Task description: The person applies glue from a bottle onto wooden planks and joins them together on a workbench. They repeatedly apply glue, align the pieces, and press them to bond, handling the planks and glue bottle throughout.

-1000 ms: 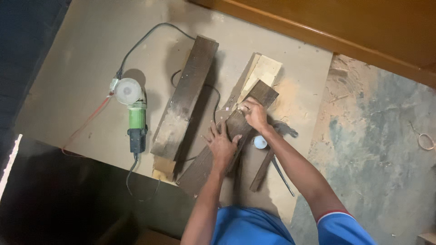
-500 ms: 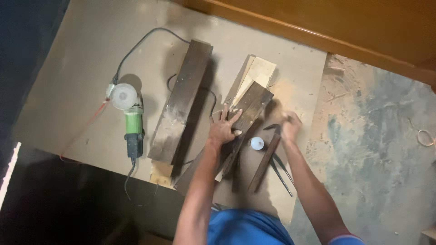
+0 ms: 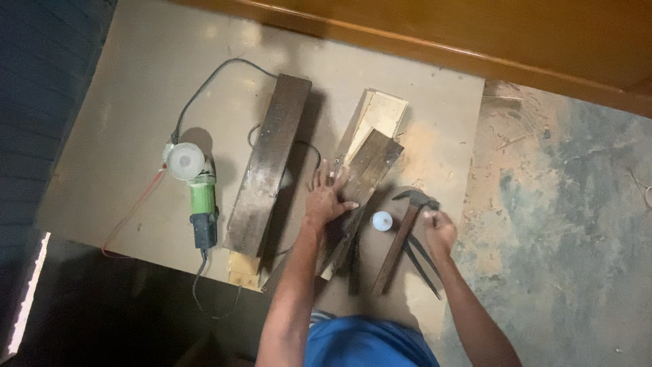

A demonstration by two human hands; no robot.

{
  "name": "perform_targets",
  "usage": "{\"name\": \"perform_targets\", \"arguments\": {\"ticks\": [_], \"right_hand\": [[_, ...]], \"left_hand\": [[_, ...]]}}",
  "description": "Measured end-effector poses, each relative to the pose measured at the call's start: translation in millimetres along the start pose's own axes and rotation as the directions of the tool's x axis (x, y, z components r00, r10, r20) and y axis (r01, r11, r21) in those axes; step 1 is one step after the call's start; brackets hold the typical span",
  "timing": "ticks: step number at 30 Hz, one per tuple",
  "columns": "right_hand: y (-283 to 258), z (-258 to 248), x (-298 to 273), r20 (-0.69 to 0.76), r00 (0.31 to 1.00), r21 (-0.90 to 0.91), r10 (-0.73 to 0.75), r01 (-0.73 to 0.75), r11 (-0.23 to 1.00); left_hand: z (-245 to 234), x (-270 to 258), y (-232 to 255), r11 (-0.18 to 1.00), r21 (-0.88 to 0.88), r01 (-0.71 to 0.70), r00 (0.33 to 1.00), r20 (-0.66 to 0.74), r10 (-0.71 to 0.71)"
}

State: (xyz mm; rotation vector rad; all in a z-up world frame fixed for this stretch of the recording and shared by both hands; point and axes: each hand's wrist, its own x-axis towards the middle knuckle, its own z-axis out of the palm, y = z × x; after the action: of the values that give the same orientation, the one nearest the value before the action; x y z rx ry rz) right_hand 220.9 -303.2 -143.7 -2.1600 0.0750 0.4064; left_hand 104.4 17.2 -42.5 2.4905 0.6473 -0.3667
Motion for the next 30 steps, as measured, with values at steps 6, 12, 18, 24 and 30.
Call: {"name": "perform_targets", "arguments": {"ticks": [6, 12, 18, 24, 30], "right_hand": [[1.9, 16.1, -22.7, 0.169, 0.985, -0.466, 0.029, 0.054, 0.883], [-129.2, 22.9, -105.3, 0.463, 0.865, -0.378, -0.196, 0.392, 0.839], [-56.6, 80.3, -76.5, 0.191, 0.971, -0.291, -0.142, 0.195, 0.937], [-67.3, 114.4, -124.6, -0.143, 0.844, 0.004, -0.516, 0.522, 0.853], [-174.0, 117.1, -209.7, 0.109, 0.983, 0.106, -0.147, 0.136, 0.985]], "left_hand": [[-41.0, -43.9, 32.4, 0.945, -0.214, 0.248, 0.952, -0.125, -0.279], [1.6, -93.0, 9.3, 0.897, -0.301, 0.322, 0.935, -0.043, -0.351], [-22.8, -184.7, -15.4, 0.910, -0.222, 0.349, 0.922, -0.092, -0.376], [-7.3, -195.1, -15.1, 0.805, -0.593, 0.000, 0.987, -0.130, -0.097], [7.6, -146.1, -22.4, 0.783, -0.527, -0.332, 0.907, -0.406, 0.111]]}}
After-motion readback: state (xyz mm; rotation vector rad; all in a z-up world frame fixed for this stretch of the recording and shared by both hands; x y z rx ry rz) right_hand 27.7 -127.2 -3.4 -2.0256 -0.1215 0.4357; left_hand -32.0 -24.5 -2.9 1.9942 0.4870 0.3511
